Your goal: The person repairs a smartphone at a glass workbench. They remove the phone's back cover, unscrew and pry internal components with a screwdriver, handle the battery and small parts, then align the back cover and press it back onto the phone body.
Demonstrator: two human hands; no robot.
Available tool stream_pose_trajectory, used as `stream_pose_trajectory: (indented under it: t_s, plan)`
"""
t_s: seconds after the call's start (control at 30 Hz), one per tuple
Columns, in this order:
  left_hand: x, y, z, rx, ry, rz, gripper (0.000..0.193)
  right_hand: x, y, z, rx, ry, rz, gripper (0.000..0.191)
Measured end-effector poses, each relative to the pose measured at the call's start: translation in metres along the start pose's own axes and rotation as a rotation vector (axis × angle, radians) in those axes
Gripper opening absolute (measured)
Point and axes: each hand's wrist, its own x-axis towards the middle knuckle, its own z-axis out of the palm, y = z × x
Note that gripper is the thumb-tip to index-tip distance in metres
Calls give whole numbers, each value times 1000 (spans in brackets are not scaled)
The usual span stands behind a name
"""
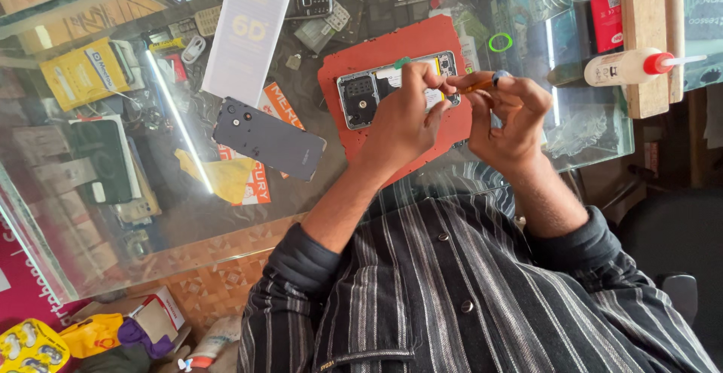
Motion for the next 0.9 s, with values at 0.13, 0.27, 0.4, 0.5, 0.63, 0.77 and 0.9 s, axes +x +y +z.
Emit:
stream_pose_trajectory:
  t_s: [0.13, 0.27, 0.4, 0.5, 0.63, 0.77, 0.9]
  plan:
    - [12, -2, 0, 128, -79, -45, 40, -3, 17, 5, 12, 39, 8, 55]
    - [16, -9, 4, 163, -80, -31, 38, -5, 26, 6, -3, 47, -22, 56]
    - [15, -13, 6, 168, -71, -12, 37, -7, 27, 6, 21, 46, -7, 56]
    - [15, -12, 4, 186, -76, -27, 39, -7, 28, 7, 17, 46, -7, 56]
    - [15, -6, 1, 184, -92, -54, 40, -5, 29, 4, -204, 57, -54, 56]
    - [7, 4, -6, 135, -3, 41, 46, 3, 27, 0, -459, 134, -78, 65]
    - [-13, 4, -31, 144, 175, 48, 37, 13, 17, -3, -58, -19, 8, 47]
